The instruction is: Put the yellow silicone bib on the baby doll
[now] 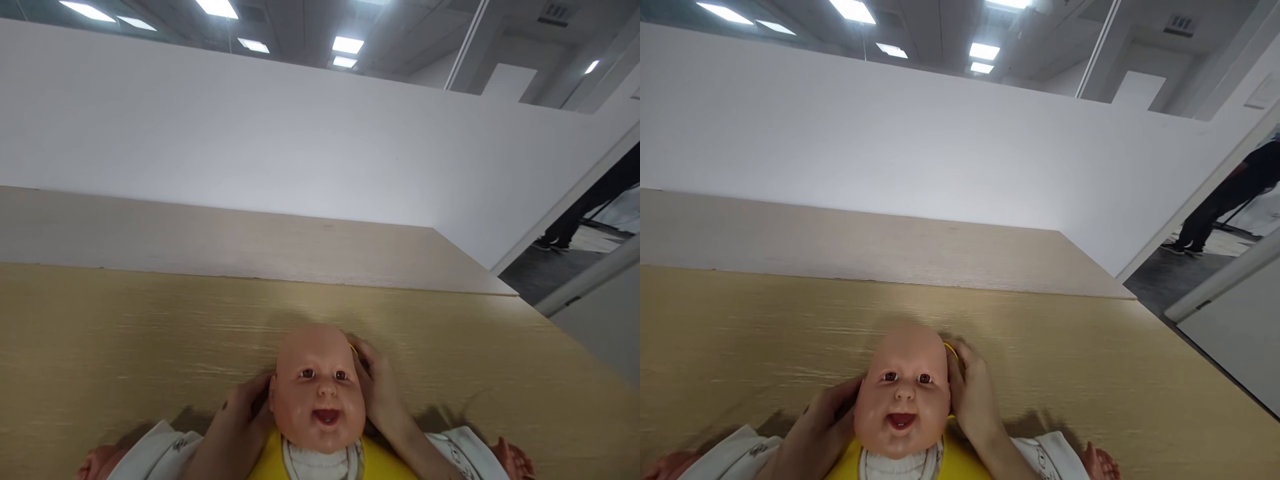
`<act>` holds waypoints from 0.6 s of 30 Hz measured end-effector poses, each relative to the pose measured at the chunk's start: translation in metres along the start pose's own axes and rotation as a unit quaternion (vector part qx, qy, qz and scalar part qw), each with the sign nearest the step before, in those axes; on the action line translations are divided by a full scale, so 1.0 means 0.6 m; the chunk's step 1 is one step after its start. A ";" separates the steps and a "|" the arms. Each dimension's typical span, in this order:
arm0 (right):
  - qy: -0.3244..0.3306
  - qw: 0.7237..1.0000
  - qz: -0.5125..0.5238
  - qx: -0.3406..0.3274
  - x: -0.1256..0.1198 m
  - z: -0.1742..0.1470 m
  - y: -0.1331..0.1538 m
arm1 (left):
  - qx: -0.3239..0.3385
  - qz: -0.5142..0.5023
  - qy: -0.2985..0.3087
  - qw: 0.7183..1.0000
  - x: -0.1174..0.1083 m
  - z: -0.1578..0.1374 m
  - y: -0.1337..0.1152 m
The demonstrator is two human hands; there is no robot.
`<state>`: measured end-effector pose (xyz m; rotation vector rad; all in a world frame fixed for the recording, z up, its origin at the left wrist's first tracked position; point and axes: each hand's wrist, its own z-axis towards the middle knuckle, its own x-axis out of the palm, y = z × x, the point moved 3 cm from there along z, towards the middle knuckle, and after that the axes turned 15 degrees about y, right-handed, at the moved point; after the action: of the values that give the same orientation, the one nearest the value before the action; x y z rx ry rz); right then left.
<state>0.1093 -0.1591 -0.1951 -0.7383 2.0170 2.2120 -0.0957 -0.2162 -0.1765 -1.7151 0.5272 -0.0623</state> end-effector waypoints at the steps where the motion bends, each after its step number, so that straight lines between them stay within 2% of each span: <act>1: 0.002 1.000 -0.002 -0.001 0.000 0.000 -0.001 | -0.002 0.006 0.003 1.000 0.000 0.000 0.002; 4: 0.002 1.000 0.017 0.003 0.000 0.002 -0.012 | -0.008 0.031 0.004 0.999 -0.005 0.000 0.006; 8: -0.055 0.996 0.056 0.045 -0.010 0.001 -0.022 | -0.017 0.068 0.007 0.998 -0.013 -0.001 0.004; 12: -0.076 0.994 0.069 0.042 -0.027 -0.004 0.007 | -0.018 0.116 -0.003 0.993 -0.022 -0.006 -0.006; 15: -0.086 0.992 0.090 0.029 -0.041 -0.010 0.037 | -0.001 0.149 -0.036 0.988 -0.033 -0.014 -0.016; 18: -0.076 0.987 0.138 0.029 -0.051 -0.019 0.058 | 0.016 0.134 -0.083 0.987 -0.048 -0.026 -0.023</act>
<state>0.1273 -0.1666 -0.1517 -0.2856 2.2087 2.2538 -0.1224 -0.2180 -0.1528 -1.5881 0.6240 0.2620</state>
